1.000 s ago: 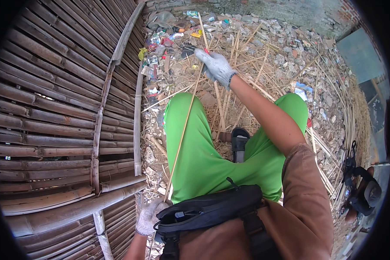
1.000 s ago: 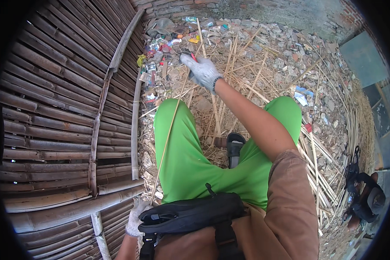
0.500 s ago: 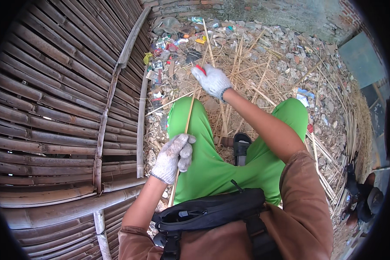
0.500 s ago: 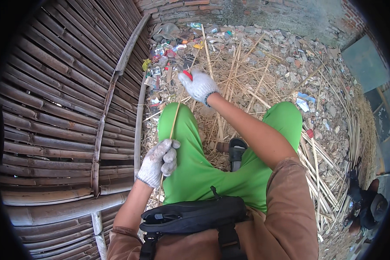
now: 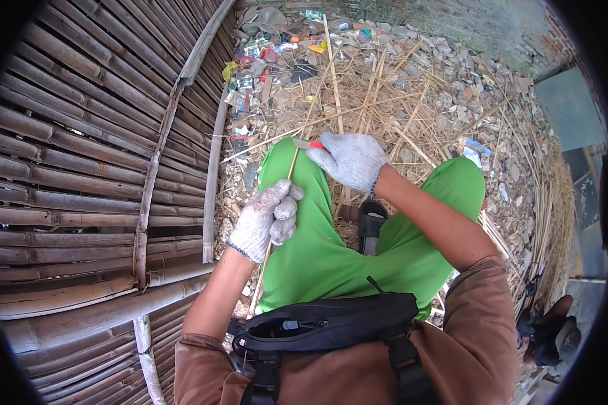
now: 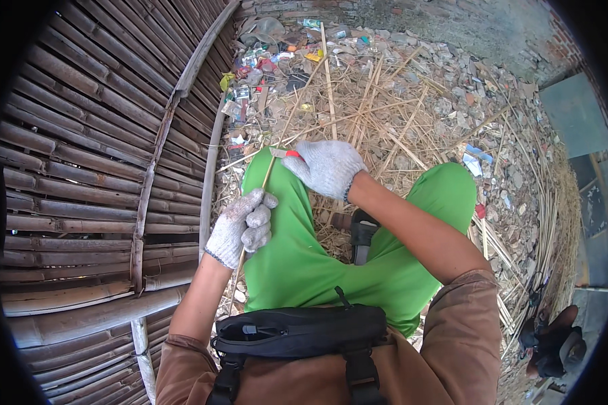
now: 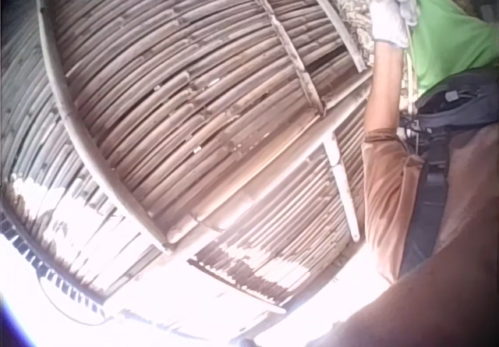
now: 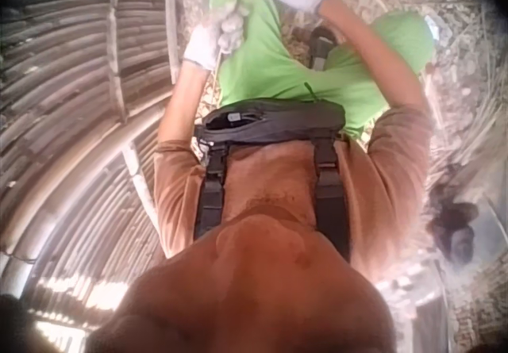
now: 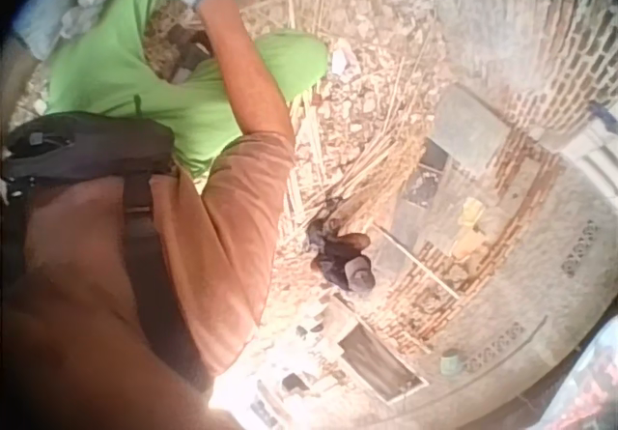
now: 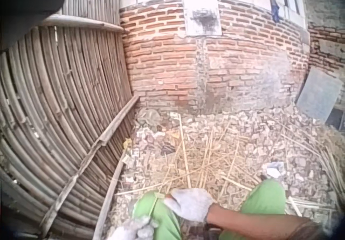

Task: The person uses a small red blade to shave and smooth a thin bamboo strip held in their gloved hands, repeatedly sliding the blade along the length of the material.

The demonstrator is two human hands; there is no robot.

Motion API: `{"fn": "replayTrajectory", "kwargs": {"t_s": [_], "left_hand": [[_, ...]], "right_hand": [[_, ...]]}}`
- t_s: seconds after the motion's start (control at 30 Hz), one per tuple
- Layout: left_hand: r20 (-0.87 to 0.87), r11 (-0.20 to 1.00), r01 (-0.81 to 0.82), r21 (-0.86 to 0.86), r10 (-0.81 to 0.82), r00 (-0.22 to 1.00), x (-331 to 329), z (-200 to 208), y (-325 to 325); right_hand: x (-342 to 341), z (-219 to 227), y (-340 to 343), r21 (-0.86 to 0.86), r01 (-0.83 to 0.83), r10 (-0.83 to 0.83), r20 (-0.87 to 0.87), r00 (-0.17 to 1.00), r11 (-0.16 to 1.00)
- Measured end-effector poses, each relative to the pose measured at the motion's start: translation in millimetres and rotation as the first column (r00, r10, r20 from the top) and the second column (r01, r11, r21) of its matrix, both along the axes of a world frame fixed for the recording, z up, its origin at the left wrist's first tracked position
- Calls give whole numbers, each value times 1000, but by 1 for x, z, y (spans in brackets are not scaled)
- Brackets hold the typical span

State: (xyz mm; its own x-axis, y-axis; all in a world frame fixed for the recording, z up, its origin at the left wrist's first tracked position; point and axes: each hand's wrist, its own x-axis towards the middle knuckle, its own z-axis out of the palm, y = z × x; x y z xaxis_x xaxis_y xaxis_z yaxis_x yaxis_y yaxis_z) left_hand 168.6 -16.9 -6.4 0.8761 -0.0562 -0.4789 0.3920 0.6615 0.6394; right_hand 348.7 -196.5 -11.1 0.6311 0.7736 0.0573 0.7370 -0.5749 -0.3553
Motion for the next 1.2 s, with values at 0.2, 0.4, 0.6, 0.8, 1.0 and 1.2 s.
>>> {"fn": "replayTrajectory", "kwargs": {"t_s": [0.2,0.4,0.6,0.8,1.0,1.2], "left_hand": [[-27,995,10,101,-8,1000,-4,4,2],[-37,993,12,119,-8,999,-11,10,1],[-19,990,9,140,-6,1000,-27,10,1],[-11,990,18,140,-16,1000,-20,12,1],[-47,986,15,167,-7,999,-24,15,-1],[-34,981,33,190,-27,999,-42,18,1]], "right_hand": [[7,-3,5,-23,-110,110,6,994,994],[31,-3,11,-30,-49,49,13,999,998],[23,4,10,-78,-76,76,-1,997,994],[4,12,9,-110,-140,141,-2,990,984],[18,10,13,-71,-89,89,-12,996,993],[32,7,16,-132,-66,63,-24,998,989]]}}
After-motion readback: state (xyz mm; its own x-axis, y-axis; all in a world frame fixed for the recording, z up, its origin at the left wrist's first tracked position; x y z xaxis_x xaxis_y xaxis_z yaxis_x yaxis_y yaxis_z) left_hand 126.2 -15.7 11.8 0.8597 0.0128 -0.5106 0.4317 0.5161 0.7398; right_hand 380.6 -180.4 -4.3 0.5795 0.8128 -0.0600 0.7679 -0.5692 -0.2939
